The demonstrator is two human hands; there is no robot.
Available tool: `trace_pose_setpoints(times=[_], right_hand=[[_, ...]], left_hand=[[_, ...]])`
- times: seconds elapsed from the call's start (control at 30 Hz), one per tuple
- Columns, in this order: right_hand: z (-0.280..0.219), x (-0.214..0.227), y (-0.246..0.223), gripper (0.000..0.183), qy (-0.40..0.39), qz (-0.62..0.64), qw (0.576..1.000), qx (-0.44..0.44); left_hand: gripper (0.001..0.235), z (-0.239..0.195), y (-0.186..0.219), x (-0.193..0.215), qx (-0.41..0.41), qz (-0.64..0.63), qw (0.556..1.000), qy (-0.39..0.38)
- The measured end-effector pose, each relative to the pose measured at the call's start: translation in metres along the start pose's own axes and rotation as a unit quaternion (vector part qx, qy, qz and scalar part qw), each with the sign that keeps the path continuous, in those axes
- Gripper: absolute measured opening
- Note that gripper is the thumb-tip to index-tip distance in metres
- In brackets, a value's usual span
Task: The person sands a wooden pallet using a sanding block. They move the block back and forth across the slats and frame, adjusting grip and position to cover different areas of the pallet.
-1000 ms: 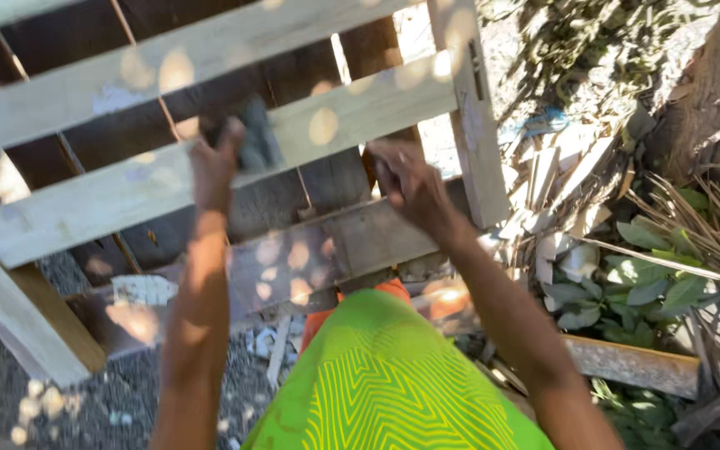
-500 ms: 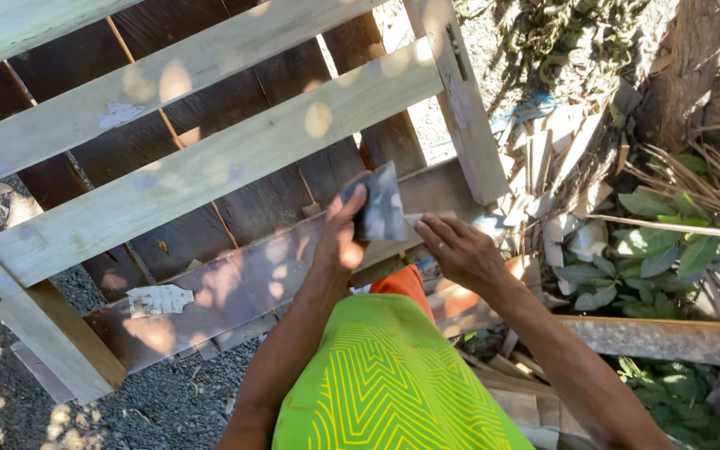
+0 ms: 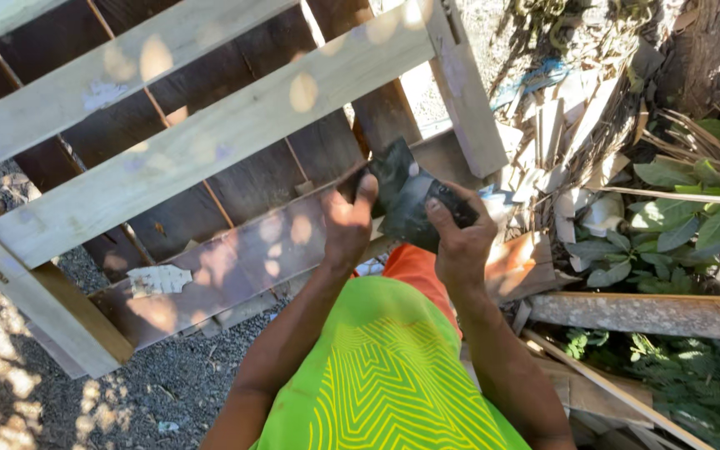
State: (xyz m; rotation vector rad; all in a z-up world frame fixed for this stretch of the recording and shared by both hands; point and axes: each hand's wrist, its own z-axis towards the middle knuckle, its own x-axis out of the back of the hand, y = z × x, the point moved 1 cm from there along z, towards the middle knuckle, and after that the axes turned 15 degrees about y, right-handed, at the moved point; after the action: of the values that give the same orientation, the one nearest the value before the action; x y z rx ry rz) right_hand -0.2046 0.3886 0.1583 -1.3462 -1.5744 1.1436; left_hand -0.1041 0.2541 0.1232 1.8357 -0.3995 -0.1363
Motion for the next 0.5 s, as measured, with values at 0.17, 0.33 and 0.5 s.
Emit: trace_pose_setpoints(times=[0.17, 0.33, 0.5], right_hand=[[0.025, 0.025, -0.014, 0.03, -0.003, -0.039, 0.999, -0.028], [0.127, 0.074, -0.046, 0.033, -0.082, -0.195, 0.957, 0.201], [0.266, 0.056, -0.043, 0.025, -0.28, -0.338, 0.71, 0.551]], left_hand=[[0.043, -0.006, -0.033, -0.027, -0.006, -0.029, 0.994, -0.104], [0.054, 0.101, -0.096, 0.006, 0.076, 0.03, 0.985, 0.151], [0.038, 0.189, -0.103, 0.033, 0.067, -0.197, 0.945, 0.252]])
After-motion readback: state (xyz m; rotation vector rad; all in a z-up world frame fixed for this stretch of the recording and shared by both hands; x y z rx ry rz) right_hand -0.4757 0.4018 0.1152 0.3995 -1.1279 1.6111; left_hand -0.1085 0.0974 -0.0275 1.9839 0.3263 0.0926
